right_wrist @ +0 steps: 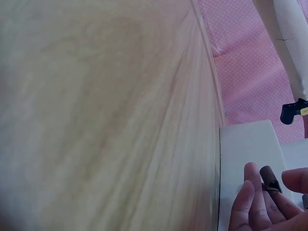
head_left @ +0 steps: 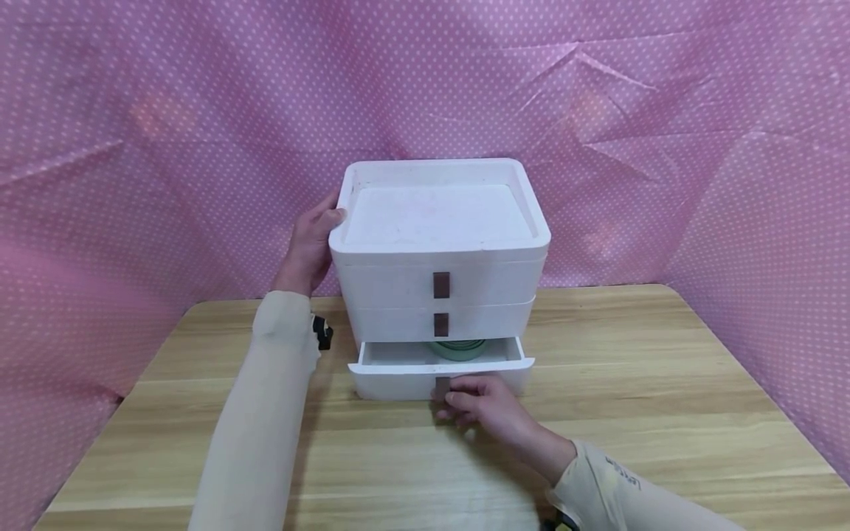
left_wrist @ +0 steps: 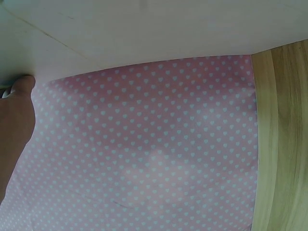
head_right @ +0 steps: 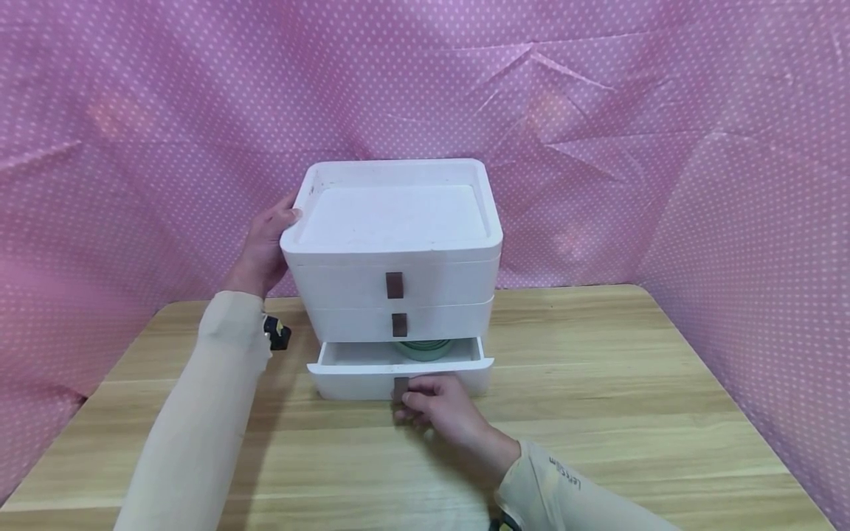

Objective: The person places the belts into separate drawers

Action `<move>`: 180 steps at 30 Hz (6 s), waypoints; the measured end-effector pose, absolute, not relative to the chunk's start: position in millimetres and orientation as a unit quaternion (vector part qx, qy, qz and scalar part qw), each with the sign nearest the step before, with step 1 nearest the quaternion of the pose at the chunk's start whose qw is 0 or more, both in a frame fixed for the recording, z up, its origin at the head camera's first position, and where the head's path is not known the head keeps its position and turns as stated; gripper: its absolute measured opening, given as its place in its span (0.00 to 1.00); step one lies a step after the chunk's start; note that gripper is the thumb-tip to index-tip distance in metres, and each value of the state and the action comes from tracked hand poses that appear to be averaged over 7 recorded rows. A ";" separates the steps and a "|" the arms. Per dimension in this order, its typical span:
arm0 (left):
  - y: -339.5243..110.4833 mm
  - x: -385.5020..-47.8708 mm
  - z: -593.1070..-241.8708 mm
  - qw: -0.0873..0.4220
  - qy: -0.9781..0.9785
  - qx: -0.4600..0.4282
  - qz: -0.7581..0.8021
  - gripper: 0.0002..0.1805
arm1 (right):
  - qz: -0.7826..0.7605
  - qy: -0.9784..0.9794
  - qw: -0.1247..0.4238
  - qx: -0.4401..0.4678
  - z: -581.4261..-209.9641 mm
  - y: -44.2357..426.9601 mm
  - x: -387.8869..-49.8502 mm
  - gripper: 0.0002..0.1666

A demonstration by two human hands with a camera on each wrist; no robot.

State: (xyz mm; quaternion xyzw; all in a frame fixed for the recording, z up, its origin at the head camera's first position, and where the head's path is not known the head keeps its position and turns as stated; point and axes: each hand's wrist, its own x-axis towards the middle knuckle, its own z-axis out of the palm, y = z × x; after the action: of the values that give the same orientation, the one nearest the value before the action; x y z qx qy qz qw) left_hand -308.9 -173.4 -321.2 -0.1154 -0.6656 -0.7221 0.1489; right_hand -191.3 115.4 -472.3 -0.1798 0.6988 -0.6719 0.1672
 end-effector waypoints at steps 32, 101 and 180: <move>-171.8 -307.5 -323.0 0.156 -0.655 -0.122 -0.729 0.32 | -0.659 0.708 0.163 -0.195 -471.6 117.5 -196.4 0.21; -172.4 -310.2 -323.0 0.150 -0.669 -0.118 -0.719 0.31 | -0.651 0.727 0.144 -0.166 -463.5 114.5 -206.6 0.19; -164.6 -289.9 -327.5 0.167 -0.652 -0.127 -0.728 0.31 | -0.652 0.740 0.121 -0.109 -468.0 113.9 -214.7 0.17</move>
State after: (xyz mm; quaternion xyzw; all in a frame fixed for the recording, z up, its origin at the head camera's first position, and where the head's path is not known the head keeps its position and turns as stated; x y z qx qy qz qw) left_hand -289.9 -164.6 -327.5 -0.1274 -0.6521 -0.7285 0.1668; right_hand -214.7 113.9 -468.0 -0.1087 0.7404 -0.6521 0.1214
